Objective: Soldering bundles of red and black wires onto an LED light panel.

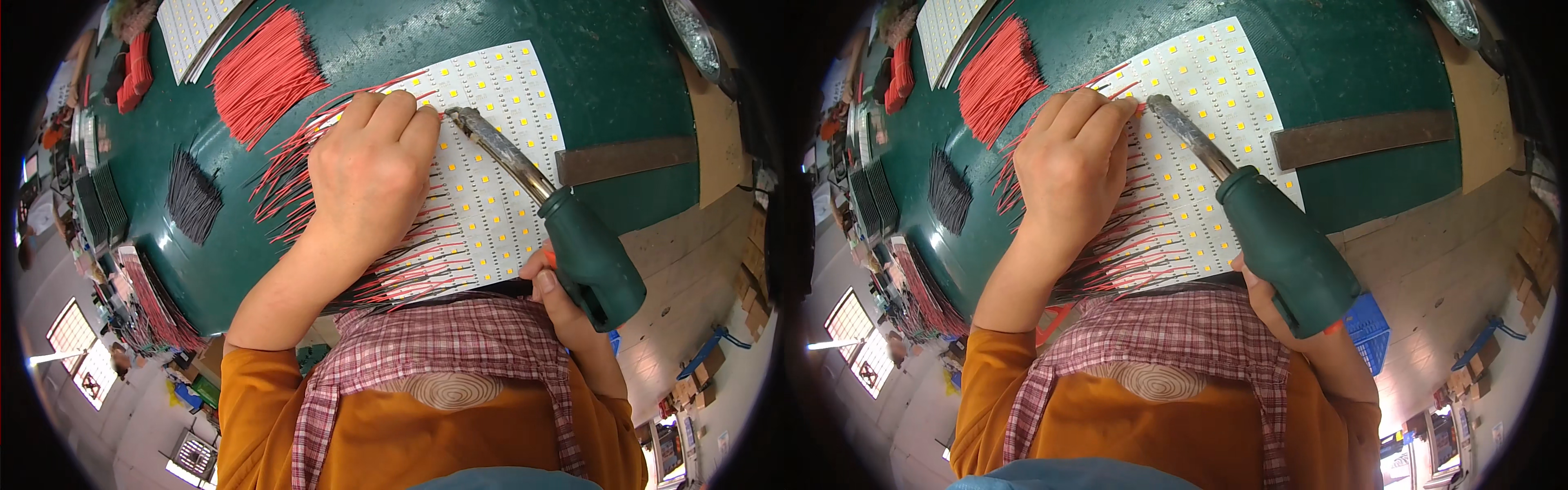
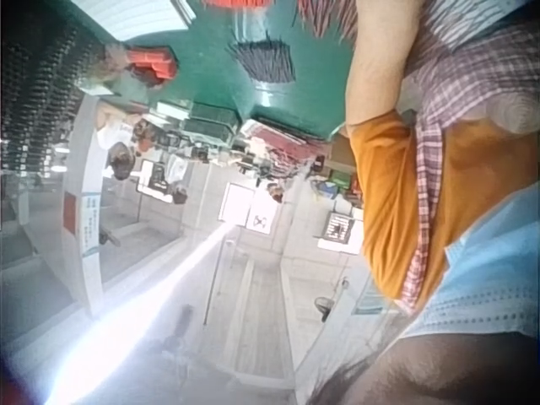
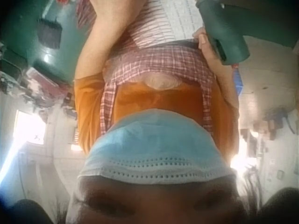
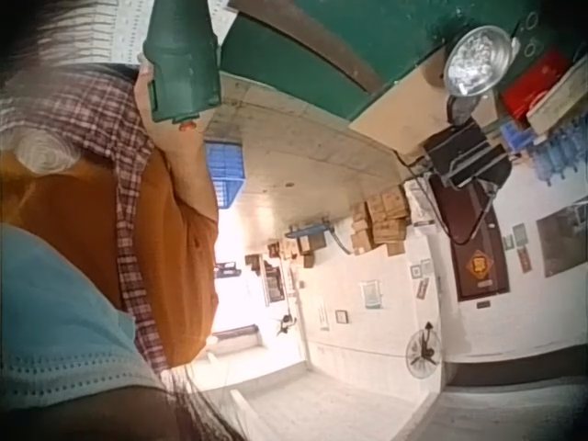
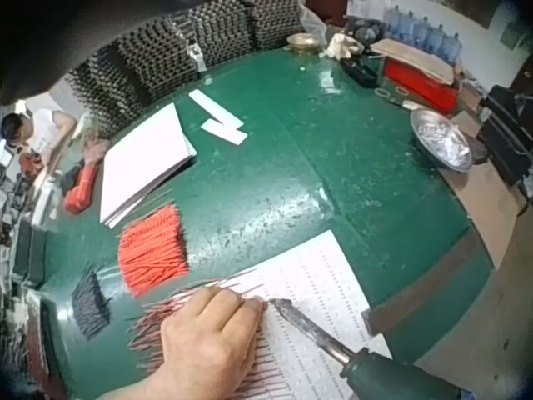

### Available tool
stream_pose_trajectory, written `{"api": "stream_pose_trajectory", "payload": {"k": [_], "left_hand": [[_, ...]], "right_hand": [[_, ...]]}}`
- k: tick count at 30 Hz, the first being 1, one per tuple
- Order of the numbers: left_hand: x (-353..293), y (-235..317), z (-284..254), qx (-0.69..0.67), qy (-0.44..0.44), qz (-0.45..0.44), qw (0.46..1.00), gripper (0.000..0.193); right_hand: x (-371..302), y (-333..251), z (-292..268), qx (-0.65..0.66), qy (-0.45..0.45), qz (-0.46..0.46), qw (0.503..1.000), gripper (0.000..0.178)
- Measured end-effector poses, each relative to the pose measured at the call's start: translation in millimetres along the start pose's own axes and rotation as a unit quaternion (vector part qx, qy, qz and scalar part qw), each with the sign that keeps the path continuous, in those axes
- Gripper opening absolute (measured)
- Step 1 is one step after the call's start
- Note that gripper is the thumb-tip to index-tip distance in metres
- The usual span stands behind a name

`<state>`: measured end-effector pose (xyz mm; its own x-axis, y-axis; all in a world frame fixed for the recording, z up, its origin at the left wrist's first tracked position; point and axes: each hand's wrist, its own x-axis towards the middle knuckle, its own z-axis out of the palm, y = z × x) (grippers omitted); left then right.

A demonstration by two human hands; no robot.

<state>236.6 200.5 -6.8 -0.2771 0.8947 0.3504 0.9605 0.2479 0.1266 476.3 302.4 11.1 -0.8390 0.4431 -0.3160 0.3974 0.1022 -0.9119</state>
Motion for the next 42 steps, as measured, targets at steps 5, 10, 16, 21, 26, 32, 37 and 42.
{"api": "stream_pose_trajectory", "payload": {"k": [5, 10, 16, 21, 26, 32, 37, 42], "left_hand": [[2, 1, -1, 0.000, -0.004, 0.000, 1.000, 0.022], [1, 1, 0, 0.001, 0.006, -0.001, 1.000, 0.020], [2, 4, -3, 0.010, -0.022, -0.021, 0.999, 0.018], [-11, -6, -15, -0.119, 0.078, -0.043, 0.989, 0.023], [-14, 12, -9, -0.076, 0.014, -0.033, 0.996, 0.026], [-17, 12, 0, -0.058, 0.022, -0.022, 0.998, 0.026], [-16, 10, 3, -0.049, 0.039, 0.003, 0.998, 0.026], [-17, 11, 3, -0.041, 0.036, 0.002, 0.999, 0.026]], "right_hand": [[-1, -7, -2, 0.049, 0.007, 0.030, 0.998, 0.011], [-8, -2, -6, 0.118, 0.004, 0.034, 0.992, 0.036], [-11, 6, -3, 0.108, 0.020, -0.033, 0.993, 0.039], [-5, 0, -18, -0.060, -0.040, -0.132, 0.989, 0.034], [-27, 24, 3, -0.171, 0.026, -0.023, 0.985, 0.024], [-33, 31, 9, -0.087, 0.077, 0.045, 0.992, 0.024], [-29, 27, 0, -0.143, 0.022, 0.005, 0.990, 0.024], [-29, 29, 3, -0.104, 0.030, 0.019, 0.994, 0.021]]}}
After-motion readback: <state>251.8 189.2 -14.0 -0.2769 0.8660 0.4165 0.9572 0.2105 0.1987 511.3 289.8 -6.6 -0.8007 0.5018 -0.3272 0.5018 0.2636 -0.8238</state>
